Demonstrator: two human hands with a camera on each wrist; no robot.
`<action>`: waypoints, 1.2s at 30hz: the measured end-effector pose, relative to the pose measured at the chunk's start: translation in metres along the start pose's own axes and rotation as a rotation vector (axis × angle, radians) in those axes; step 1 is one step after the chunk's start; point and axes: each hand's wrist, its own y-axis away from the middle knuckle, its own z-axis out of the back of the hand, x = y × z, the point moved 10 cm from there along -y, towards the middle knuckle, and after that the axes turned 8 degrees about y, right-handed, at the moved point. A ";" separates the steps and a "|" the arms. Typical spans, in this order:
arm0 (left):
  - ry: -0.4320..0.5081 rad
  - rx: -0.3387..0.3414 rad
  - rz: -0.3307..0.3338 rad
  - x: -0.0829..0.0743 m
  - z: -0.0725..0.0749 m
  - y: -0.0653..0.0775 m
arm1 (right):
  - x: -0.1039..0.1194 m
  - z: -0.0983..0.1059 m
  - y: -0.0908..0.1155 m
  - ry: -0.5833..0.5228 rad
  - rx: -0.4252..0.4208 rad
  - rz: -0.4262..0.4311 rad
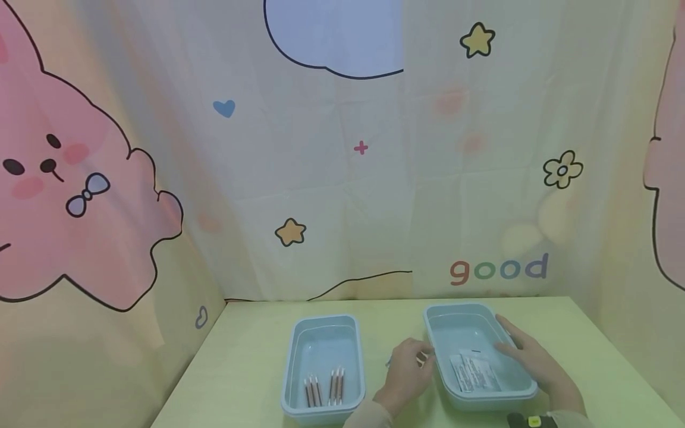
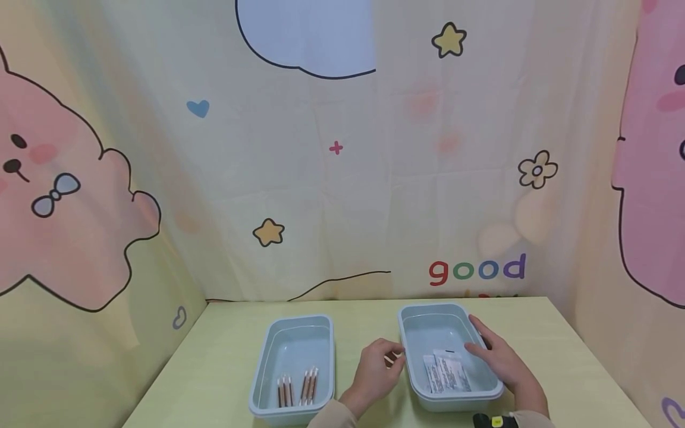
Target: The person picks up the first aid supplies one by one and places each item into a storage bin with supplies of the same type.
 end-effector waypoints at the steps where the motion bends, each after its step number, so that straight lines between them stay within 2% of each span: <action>1: -0.006 -0.002 0.003 0.000 0.000 0.000 | 0.000 0.000 0.000 -0.003 0.002 0.003; 7: -0.042 -0.007 0.008 0.003 -0.001 0.001 | 0.000 0.001 -0.001 0.006 -0.001 0.009; 19: -0.078 0.007 0.074 0.013 -0.004 0.002 | 0.003 0.001 0.000 -0.003 -0.003 0.014; 26: -0.084 0.007 0.079 0.014 -0.003 0.003 | 0.000 0.001 -0.002 -0.008 -0.006 0.016; 36: -0.103 0.017 0.130 0.027 -0.003 0.005 | 0.002 0.001 -0.001 -0.012 -0.008 0.023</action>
